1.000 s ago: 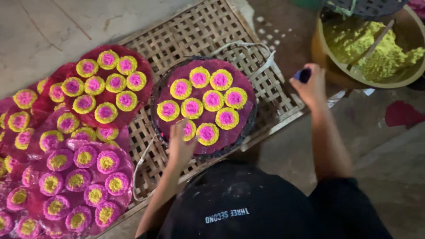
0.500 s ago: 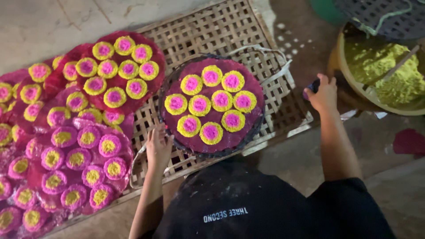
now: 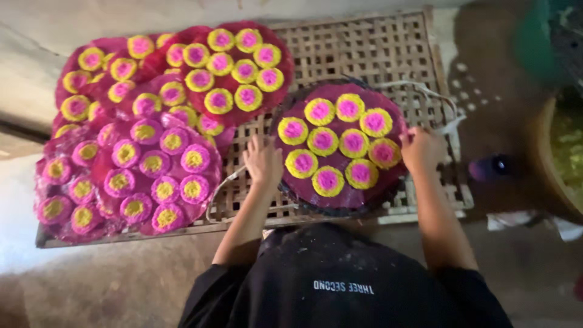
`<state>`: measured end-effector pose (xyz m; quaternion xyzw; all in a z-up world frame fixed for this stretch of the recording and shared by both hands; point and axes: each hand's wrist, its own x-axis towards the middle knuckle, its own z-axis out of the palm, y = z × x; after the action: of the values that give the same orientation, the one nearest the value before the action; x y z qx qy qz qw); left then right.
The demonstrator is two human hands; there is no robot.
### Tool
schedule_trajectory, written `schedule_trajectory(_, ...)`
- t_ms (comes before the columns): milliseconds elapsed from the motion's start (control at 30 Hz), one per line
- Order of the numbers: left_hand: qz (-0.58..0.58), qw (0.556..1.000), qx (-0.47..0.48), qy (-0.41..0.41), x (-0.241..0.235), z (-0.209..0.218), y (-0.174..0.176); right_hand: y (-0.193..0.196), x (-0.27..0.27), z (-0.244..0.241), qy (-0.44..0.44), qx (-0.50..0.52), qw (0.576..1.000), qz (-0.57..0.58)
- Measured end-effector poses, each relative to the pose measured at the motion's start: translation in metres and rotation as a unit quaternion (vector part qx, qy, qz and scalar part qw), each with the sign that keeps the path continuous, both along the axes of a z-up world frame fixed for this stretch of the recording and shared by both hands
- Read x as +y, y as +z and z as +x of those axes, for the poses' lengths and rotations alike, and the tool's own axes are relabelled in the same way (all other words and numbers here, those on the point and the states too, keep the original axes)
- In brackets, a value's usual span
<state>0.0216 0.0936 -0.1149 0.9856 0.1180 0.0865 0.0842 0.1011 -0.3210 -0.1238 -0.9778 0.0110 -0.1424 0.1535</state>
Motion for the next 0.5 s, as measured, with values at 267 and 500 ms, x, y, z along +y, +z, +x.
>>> schedule_trajectory(267,0.008,0.999,0.027,0.026,0.001,0.030,-0.026,-0.012,0.006,-0.002,0.016,-0.063,0.997,0.037)
schedule_trajectory(500,-0.261,0.965,0.015,-0.037,-0.004,0.031,0.025,0.055,0.033,-0.004,0.123,-0.140,0.964,0.187)
